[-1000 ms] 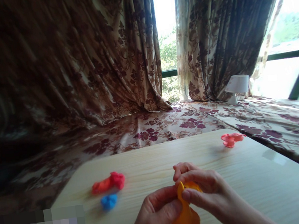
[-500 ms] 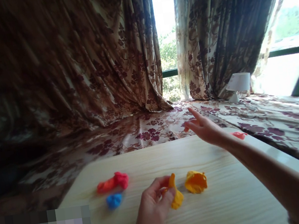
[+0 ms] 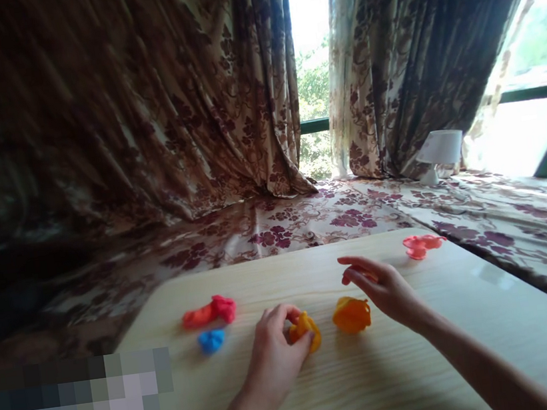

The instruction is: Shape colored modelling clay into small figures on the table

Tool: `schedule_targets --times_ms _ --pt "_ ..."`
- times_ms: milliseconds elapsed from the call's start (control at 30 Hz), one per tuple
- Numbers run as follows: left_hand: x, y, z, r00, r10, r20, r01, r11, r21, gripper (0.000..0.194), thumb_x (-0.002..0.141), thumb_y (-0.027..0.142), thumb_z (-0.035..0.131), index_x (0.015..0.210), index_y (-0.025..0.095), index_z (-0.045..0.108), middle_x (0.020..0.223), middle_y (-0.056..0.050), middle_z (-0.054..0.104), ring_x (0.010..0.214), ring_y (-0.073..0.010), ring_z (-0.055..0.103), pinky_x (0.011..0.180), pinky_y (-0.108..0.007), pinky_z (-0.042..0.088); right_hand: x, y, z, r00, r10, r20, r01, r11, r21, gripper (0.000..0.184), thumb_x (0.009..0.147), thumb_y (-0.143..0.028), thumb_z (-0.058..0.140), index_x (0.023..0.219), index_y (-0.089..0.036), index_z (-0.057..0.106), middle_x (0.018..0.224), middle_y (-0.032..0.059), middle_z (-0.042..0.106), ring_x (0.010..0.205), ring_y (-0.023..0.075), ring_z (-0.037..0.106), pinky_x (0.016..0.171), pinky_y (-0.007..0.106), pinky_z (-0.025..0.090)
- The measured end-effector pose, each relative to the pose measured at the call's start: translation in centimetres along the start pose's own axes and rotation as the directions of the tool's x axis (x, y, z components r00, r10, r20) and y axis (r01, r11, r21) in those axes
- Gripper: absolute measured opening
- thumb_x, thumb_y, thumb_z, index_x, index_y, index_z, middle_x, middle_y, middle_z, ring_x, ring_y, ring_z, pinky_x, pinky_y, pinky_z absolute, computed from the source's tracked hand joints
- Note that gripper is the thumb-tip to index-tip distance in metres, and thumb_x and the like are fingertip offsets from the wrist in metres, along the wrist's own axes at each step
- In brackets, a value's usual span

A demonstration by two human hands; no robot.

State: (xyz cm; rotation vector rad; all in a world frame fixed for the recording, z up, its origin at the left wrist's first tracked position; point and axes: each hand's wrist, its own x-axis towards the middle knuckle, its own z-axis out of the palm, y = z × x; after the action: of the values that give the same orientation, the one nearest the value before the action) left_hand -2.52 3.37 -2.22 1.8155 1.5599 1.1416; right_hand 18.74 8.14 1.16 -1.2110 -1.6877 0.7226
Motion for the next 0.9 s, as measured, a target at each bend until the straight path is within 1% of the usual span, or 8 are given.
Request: schedule_targets --times_ms 100,233,333,433,500,567,700,900 --pt "0.1 0.2 -0.3 0.999 0.037 0.019 -0.038 0.999 0.012 0.029 0.061 0.013 0.063 0.090 0.020 0.065 0.091 -0.005 0.064 0.090 -0.0223 0.058 0.082 -0.036 0.047 0.0 -0.2 -0.1 1.000 -0.016 -0.016 0.017 1.000 0.020 0.037 0.083 -0.041 0.051 0.104 -0.014 0.064 0.075 0.0070 0.071 0.076 0.0202 0.067 0.074 0.032 0.053" --pt "0.4 0.2 -0.5 0.993 0.108 0.050 -0.110 0.993 0.049 0.033 0.059 0.009 0.061 0.089 0.019 0.067 0.091 -0.006 0.066 0.092 -0.0244 0.058 0.085 -0.038 0.046 -0.1 -0.2 -0.1 0.998 -0.057 -0.040 0.057 0.998 0.018 0.032 0.082 -0.042 0.054 0.097 -0.016 0.068 0.072 0.0059 0.071 0.071 0.0205 0.067 0.069 0.032 0.054" --pt "0.5 0.3 -0.4 0.993 0.101 0.056 -0.106 0.990 0.090 0.026 0.057 0.007 0.062 0.080 0.019 0.066 0.086 -0.006 0.065 0.087 -0.0252 0.059 0.080 -0.038 0.047 -0.2 0.1 0.0 0.997 -0.070 -0.044 0.071 0.997 0.014 0.031 0.083 -0.042 0.054 0.095 -0.017 0.069 0.072 0.0053 0.072 0.071 0.0206 0.067 0.067 0.032 0.054" --pt "0.2 0.8 -0.5 0.994 0.099 0.056 -0.103 0.991 0.080 0.016 0.066 0.012 0.060 0.078 0.020 0.067 0.087 -0.006 0.064 0.090 -0.0243 0.058 0.083 -0.038 0.046 -0.5 -0.1 0.0 0.994 -0.100 -0.049 0.100 0.995 -0.011 0.031 0.084 -0.042 0.053 0.094 -0.017 0.069 0.073 0.0056 0.071 0.072 0.0207 0.066 0.067 0.032 0.053" --pt "0.1 1.2 -0.7 0.991 0.119 0.058 -0.122 0.991 0.061 0.019 0.071 0.014 0.058 0.086 0.020 0.069 0.093 -0.007 0.062 0.095 -0.0236 0.057 0.088 -0.038 0.044 -1.0 -0.7 0.1 0.990 -0.138 -0.016 0.137 0.990 -0.033 0.028 0.086 -0.039 0.052 0.095 -0.018 0.068 0.078 0.0061 0.071 0.076 0.0204 0.065 0.069 0.031 0.053" --pt "0.0 1.4 -0.8 0.988 0.135 0.079 -0.138 0.990 0.039 0.022 0.074 0.014 0.057 0.092 0.021 0.069 0.096 -0.007 0.062 0.097 -0.0226 0.056 0.090 -0.037 0.043 -1.4 -1.4 0.4 0.976 -0.206 0.067 0.209 0.977 -0.042 0.024 0.087 -0.034 0.052 0.097 -0.019 0.067 0.087 0.0068 0.069 0.084 0.0201 0.063 0.075 0.031 0.052" --pt "-0.2 1.8 -0.9 0.978 0.173 0.115 -0.174 0.985 0.001 0.024 0.078 0.014 0.055 0.097 0.020 0.068 0.095 -0.007 0.061 0.096 -0.0212 0.056 0.089 -0.035 0.044 -1.9 -2.3 1.0 0.917 -0.324 0.232 0.349 0.934 -0.075 0.017 0.088 -0.023 0.052 0.095 -0.020 0.067 0.093 0.0074 0.066 0.094 0.0204 0.057 0.083 0.033 0.048" --pt "-0.5 2.5 -1.1 0.971 0.237 -0.012 -0.238 0.971 -0.037 0.023 0.076 0.016 0.059 0.096 0.022 0.068 0.100 -0.008 0.061 0.100 -0.0234 0.054 0.092 -0.038 0.043 -2.0 -2.5 1.2 0.914 -0.344 0.217 0.391 0.889 -0.237 0.024 0.092 -0.025 0.047 0.080 -0.021 0.067 0.090 0.0064 0.063 0.093 0.0215 0.054 0.085 0.038 0.043"
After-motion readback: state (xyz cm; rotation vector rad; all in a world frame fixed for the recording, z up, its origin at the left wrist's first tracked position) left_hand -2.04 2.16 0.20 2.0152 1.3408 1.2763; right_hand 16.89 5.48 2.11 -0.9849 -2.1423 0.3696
